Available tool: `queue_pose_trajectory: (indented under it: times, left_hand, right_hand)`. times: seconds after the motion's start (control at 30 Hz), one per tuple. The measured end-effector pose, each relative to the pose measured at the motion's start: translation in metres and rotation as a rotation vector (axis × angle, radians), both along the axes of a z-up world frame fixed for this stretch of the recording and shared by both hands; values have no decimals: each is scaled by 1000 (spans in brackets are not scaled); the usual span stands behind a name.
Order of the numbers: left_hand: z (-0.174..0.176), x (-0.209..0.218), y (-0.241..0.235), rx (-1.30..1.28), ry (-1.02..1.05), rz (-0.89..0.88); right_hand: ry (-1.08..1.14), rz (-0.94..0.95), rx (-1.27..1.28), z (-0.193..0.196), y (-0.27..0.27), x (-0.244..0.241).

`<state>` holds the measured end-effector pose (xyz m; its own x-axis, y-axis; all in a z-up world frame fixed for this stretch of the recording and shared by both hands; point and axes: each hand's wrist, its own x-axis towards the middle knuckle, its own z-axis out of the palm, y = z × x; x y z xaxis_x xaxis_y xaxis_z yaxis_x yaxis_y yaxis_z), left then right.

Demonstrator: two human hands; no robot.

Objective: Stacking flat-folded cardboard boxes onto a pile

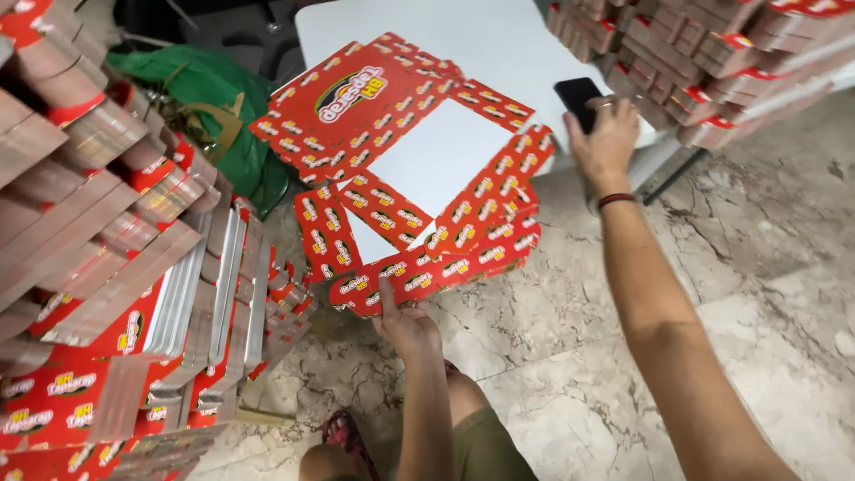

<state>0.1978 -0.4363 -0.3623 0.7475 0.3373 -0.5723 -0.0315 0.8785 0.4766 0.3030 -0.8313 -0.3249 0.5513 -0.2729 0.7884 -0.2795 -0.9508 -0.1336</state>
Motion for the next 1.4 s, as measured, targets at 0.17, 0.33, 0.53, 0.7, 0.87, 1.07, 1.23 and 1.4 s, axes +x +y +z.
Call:
queue_pose_trajectory:
  times: [0.17, 0.33, 0.53, 0.7, 0.87, 1.07, 1.23, 1.4]
  left_hand:
    - [0, -8, 2, -94, -132, -68]
    - [12, -9, 1, -181, -157, -183]
    - [16, -8, 2, -214, -129, -254]
    - [53, -11, 0, -118, -157, -268]
    - [-20, -9, 5, -134, -209, -289]
    - [-62, 7, -2, -208, -247, -223]
    - [17, -15, -9, -203, -132, -174]
    - [-13, -1, -9, -43, -112, -105]
  right_hand:
    - [461, -61, 316, 1, -32, 17]
    - [588, -114, 380, -1, -36, 18]
    - [182, 480, 597, 34, 24, 51]
    - [582, 62, 702, -12, -2, 95]
    - [626, 106, 849, -22, 24, 57]
    - [637, 117, 883, 40, 127, -56]
    - [716, 82, 1020, 51, 146, -80]
    - [209, 217, 310, -4, 47, -34]
